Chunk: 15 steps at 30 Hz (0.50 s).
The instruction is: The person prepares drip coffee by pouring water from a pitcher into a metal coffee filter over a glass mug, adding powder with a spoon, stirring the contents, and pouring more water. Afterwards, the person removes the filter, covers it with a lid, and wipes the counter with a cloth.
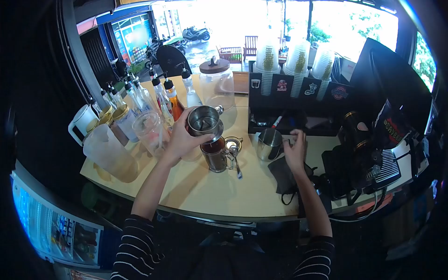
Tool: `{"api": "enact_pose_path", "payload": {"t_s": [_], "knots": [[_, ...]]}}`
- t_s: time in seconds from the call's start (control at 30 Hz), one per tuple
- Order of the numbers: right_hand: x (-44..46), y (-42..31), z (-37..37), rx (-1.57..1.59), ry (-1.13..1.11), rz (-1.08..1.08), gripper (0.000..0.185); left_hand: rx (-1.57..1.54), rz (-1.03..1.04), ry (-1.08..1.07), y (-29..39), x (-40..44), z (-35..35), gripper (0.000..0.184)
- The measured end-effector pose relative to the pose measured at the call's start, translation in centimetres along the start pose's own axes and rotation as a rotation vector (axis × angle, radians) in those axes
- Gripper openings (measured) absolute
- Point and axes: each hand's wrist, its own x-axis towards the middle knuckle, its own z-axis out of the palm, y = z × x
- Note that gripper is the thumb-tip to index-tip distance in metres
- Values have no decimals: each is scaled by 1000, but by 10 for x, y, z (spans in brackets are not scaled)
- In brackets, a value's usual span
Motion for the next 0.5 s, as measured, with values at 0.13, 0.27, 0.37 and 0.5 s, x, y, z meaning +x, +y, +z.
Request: {"api": "enact_pose_path", "payload": {"t_s": [0.13, 0.27, 0.37, 0.5], "knots": [[-32, -96, 14, -129, -480, -214, 10, -48, -24, -3, 5, -4, 5, 83], [-48, -81, 58, -374, -822, -315, 11, -47, -18, 22, 7, -6, 11, 82], [-49, -67, 82, -413, -917, -233, 11, -37, 4, 57, 5, -10, 13, 81], [-44, -64, 96, -496, -913, -232, 12, -2, 1, 101, -4, -13, 12, 81]]}}
